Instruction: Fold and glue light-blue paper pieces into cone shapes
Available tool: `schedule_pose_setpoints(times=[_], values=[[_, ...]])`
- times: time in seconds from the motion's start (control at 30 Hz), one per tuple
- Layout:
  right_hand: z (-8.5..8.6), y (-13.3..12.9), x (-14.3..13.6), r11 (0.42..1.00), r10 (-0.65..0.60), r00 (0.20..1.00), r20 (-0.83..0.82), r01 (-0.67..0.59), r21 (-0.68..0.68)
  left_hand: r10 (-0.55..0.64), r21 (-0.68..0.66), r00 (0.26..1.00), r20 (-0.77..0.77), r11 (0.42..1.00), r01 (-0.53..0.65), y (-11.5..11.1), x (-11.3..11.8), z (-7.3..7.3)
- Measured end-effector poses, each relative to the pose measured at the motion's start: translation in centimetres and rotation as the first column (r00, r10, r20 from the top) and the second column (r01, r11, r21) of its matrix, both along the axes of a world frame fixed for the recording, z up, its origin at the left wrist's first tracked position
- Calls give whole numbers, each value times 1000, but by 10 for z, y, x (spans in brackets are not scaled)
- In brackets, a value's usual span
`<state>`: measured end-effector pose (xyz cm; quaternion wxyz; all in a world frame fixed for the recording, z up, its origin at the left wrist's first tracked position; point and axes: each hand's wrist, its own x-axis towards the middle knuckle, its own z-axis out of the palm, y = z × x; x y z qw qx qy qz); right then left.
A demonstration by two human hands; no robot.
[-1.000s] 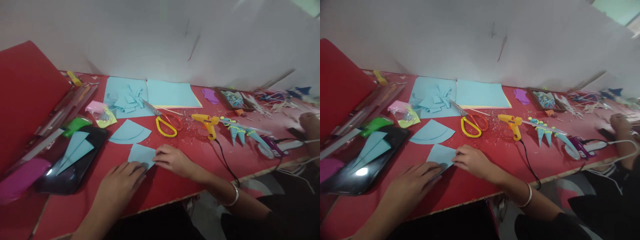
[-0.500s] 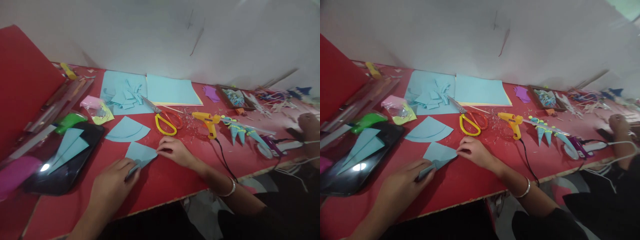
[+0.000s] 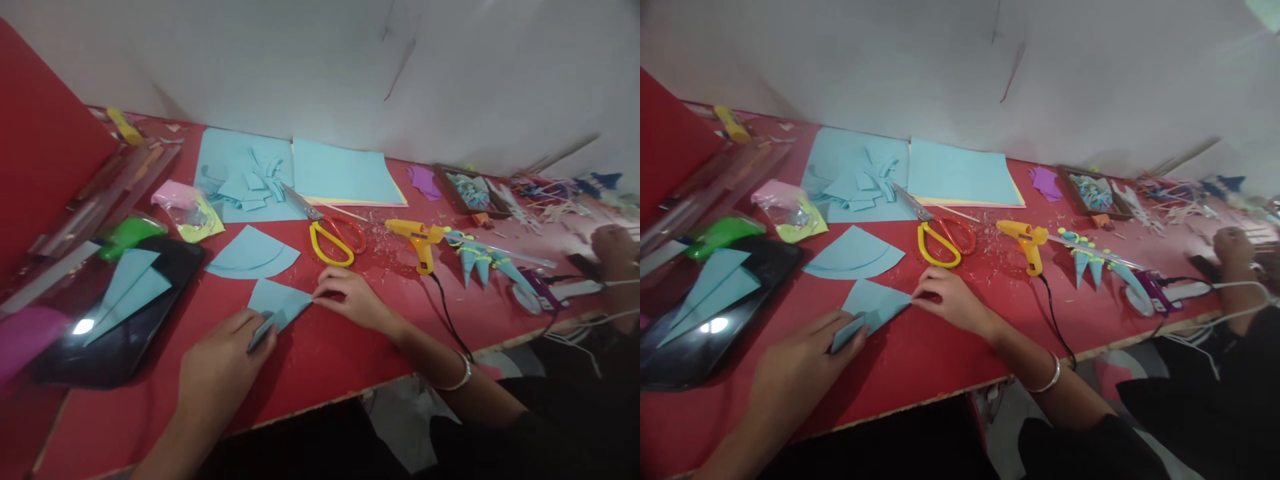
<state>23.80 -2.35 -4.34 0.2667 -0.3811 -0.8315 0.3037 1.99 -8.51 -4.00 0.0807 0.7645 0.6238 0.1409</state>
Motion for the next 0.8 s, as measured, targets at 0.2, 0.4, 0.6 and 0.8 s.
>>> schedule_pose_setpoints(times=[0.2, 0.4, 0.6, 0.8], values=[[1, -1, -3, 1000, -19, 999, 46, 20, -10, -30, -34, 1000, -5, 999, 29, 0, 0, 2], [2, -2, -6, 997, -50, 997, 55, 53, -51, -38, -18, 999, 8, 999, 38, 0, -2, 0], [4, -3, -7, 993, -84, 995, 59, 88, -77, -21, -61, 999, -26, 998, 20, 0, 0, 2], [7, -3, -5, 989, -103, 995, 9, 104, -105, -42, -45, 999, -17, 998, 41, -1, 0, 3]])
